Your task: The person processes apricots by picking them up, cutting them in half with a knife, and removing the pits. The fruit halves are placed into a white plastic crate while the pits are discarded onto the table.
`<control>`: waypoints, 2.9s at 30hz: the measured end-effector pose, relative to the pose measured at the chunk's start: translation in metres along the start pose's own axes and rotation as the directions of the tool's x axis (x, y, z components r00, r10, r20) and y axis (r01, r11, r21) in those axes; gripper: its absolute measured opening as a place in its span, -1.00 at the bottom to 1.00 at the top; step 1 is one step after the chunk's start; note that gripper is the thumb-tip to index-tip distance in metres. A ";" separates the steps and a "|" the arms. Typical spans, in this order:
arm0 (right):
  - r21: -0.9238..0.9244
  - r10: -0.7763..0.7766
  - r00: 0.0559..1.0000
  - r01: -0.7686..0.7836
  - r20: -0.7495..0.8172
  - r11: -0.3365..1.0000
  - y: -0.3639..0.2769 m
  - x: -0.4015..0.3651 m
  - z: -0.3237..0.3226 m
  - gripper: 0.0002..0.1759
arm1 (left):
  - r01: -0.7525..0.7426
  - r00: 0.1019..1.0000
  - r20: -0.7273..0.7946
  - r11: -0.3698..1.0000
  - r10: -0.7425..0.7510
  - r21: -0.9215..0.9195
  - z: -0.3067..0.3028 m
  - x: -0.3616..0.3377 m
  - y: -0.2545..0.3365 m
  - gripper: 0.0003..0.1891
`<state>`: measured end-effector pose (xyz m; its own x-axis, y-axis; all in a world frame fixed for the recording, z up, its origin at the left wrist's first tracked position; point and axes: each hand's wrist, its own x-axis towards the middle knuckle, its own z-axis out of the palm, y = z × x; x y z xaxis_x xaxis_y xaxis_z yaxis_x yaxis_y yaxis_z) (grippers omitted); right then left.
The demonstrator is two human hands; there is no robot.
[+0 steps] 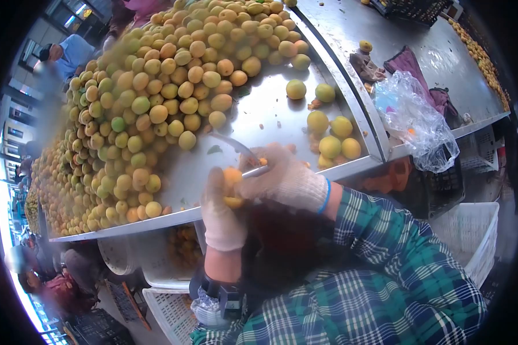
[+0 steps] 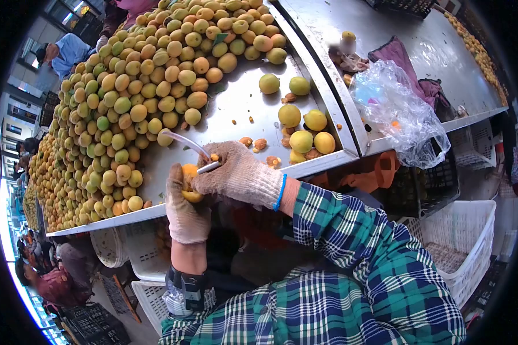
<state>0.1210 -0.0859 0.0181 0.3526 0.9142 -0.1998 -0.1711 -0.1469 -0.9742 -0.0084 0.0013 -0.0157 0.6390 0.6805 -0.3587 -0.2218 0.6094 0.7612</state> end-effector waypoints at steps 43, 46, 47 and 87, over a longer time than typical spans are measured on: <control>0.623 -0.075 0.829 0.473 -0.554 0.623 -0.032 0.002 -0.016 -0.76 | -0.203 0.967 0.228 0.878 0.111 0.434 0.030 -0.018 -0.005 -0.59; 0.544 -0.154 0.779 0.549 -0.607 0.635 -0.031 0.003 -0.012 -0.79 | -0.154 0.980 0.173 0.915 0.095 0.372 0.032 -0.018 -0.011 -0.61; 0.545 -0.152 0.779 0.548 -0.608 0.634 -0.031 0.002 -0.011 -0.79 | -0.334 0.939 0.268 0.750 0.215 0.570 0.032 -0.018 -0.014 -0.62; -0.258 -0.352 0.918 0.390 0.181 0.884 -0.003 0.004 -0.015 -0.64 | -0.040 0.994 0.109 0.915 -0.005 0.402 0.012 -0.005 0.015 -0.38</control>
<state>0.1363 -0.0874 0.0184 0.2178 0.9596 0.1782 0.2237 0.1287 -0.9661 -0.0062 0.0024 0.0034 0.7166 0.6291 -0.3012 0.0676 0.3672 0.9277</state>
